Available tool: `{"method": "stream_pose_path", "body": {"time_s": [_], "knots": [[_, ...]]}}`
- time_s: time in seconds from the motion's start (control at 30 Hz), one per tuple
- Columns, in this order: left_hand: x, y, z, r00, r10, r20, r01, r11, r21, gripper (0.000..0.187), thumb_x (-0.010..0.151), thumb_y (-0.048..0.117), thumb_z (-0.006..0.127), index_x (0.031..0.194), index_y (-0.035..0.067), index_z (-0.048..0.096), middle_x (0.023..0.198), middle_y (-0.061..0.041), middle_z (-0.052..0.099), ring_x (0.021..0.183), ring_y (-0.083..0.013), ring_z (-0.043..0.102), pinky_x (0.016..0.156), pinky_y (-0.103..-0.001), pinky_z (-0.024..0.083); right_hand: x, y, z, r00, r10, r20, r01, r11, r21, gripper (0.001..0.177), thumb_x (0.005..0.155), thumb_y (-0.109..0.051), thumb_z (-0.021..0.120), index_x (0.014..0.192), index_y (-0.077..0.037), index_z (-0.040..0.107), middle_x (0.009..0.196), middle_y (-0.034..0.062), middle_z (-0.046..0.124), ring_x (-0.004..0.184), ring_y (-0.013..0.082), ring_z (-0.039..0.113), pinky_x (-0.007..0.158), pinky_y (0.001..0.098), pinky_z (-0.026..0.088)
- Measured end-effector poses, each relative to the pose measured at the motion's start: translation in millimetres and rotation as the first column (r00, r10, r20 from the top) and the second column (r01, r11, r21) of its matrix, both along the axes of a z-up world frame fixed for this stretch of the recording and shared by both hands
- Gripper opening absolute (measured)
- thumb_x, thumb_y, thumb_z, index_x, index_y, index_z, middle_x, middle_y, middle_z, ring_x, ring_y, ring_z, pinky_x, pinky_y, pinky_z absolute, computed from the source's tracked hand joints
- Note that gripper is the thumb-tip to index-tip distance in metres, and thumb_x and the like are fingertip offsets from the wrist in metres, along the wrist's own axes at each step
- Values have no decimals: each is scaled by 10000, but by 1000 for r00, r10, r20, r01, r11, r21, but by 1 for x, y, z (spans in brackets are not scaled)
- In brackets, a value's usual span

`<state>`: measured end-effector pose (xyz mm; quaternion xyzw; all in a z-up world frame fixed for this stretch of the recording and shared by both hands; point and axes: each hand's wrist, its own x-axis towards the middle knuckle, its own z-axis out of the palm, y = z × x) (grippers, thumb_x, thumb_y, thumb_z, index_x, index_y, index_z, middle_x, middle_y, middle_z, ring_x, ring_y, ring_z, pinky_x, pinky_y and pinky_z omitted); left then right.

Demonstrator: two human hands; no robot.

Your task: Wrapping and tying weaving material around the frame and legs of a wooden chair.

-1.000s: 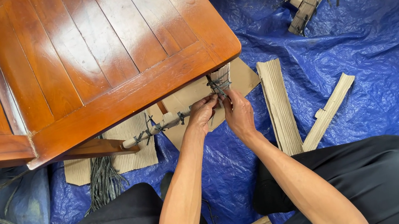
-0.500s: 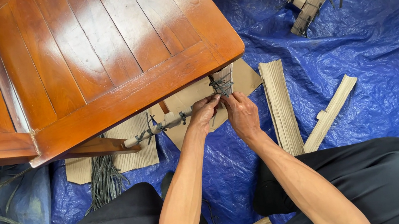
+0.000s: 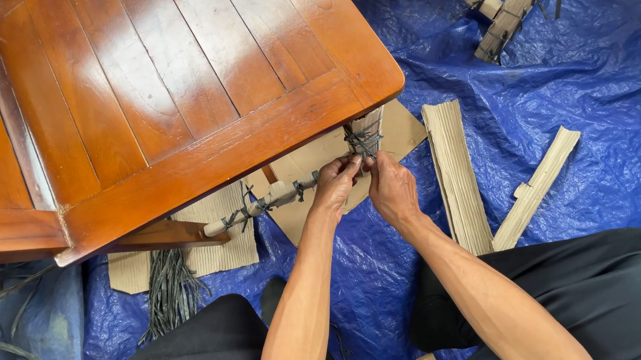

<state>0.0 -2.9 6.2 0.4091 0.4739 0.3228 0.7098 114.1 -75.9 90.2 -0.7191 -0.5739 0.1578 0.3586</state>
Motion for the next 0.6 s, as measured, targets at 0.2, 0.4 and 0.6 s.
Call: {"method": "stream_pose_path", "body": {"time_s": [0.2,0.4,0.6], "knots": [[9,-9,13,993,105,60,-106,994,1,191,981,185,656,1043,9,699,912,-41,752,851,-125,696,803,-273,558,0,3,-19,986,-78,-144,76,997,-20,222,1024,-177,552,946,-2,665,792,244,703,756,457,690,636,526,510],[10,-9,1,988,153,8,-153,986,65,209,965,180,705,1058,-8,707,930,-34,736,828,-107,647,776,-279,534,6,5,-19,884,-176,-433,82,970,-228,393,1076,-245,507,852,18,696,636,197,645,612,348,657,602,461,497],[12,-7,-5,972,192,-132,-171,973,154,244,942,185,729,1050,-31,697,922,-91,765,814,-133,693,752,-280,561,1,-2,3,971,-23,-239,62,985,159,258,968,-172,664,1107,34,595,977,206,682,802,291,696,625,390,560]]}}
